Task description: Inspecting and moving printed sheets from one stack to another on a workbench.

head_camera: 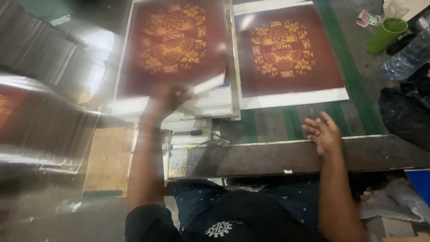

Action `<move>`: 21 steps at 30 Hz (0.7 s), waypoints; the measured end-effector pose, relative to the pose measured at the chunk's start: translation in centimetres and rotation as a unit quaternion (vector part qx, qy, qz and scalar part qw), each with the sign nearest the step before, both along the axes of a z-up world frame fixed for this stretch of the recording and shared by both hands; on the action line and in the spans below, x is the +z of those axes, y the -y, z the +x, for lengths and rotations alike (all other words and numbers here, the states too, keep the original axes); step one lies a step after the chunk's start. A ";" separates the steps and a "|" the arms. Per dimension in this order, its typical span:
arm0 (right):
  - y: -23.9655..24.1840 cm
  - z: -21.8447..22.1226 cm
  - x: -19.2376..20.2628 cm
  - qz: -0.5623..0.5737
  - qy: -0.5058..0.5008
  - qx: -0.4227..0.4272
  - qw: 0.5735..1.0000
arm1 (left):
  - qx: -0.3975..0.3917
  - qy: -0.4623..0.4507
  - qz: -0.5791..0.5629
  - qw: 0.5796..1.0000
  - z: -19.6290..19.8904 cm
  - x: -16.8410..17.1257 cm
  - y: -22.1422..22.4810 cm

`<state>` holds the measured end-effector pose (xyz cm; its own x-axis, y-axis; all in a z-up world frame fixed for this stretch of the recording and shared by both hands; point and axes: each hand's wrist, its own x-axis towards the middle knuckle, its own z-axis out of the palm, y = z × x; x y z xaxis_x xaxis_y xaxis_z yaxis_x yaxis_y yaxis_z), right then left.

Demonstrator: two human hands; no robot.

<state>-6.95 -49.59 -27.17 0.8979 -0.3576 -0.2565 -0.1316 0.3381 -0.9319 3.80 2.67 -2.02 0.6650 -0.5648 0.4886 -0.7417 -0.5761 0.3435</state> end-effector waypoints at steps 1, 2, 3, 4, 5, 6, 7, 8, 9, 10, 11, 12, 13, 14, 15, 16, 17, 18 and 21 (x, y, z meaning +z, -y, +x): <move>-1.2 -0.6 1.0 0.001 -0.001 -0.002 1.000 | -0.002 -0.001 0.001 1.000 0.1 -0.1 0.1; -2.5 -1.2 2.1 -0.005 -0.015 0.019 1.000 | 0.030 0.019 -0.045 0.998 0.4 -0.1 0.2; -3.7 -1.8 3.1 -0.011 -0.030 0.039 0.999 | 0.060 0.038 -0.090 0.993 0.6 -0.2 0.4; -4.6 -2.2 3.4 -0.010 -0.030 0.035 0.999 | 0.056 0.038 -0.090 0.994 0.7 -0.7 0.8; -5.5 -2.5 3.6 -0.002 -0.013 0.062 0.998 | 0.080 0.114 -0.093 0.986 0.8 -1.2 1.3; -6.4 -2.7 3.9 0.005 0.005 0.090 0.996 | 0.102 0.191 -0.097 0.971 1.1 -1.7 1.7; -7.8 -2.9 5.4 0.005 0.006 0.086 0.996 | 0.098 0.192 -0.098 0.972 0.4 -1.2 3.7; -9.2 -3.0 6.9 0.001 0.007 0.113 0.994 | 0.165 0.138 0.041 0.976 -0.3 -0.8 5.6; -10.7 -3.1 8.4 -0.004 0.008 0.139 0.990 | 0.227 0.081 0.181 0.954 -1.1 -0.3 7.4; -11.7 -3.1 9.1 -0.004 0.007 0.137 0.991 | 0.225 0.081 0.180 0.954 -2.8 -0.7 9.0; -12.7 -3.1 9.9 0.010 0.056 0.178 0.982 | 0.107 0.178 0.050 0.977 -4.5 -1.1 10.6; -13.7 -3.1 10.7 0.023 0.104 0.220 0.970 | -0.014 0.267 -0.080 0.960 -6.3 -1.5 12.0; -14.5 -3.2 10.7 0.023 0.103 0.221 0.970 | -0.014 0.267 -0.081 0.960 -7.4 -2.4 13.3; -15.2 -3.3 10.8 0.078 0.137 0.226 0.961 | -0.025 0.239 -0.036 0.970 -8.5 -3.4 14.6; -16.0 -3.3 10.8 0.133 0.169 0.232 0.949 | -0.036 0.211 0.009 0.977 -9.5 -4.3 15.9; -16.2 -3.3 10.9 0.132 0.168 0.233 0.949 | -0.034 0.210 0.008 0.977 -10.3 -4.1 16.2; -16.4 -3.3 11.0 0.129 0.165 0.189 0.960 | -0.047 0.205 0.019 0.978 -11.0 -3.9 16.6; -16.6 -3.2 11.1 0.124 0.161 0.143 0.969 | -0.060 0.200 0.030 0.978 -11.6 -3.7 17.0; -14.4 -4.1 12.7 0.118 0.159 0.052 0.979 | -0.007 0.205 0.030 0.978 -10.6 -4.7 15.4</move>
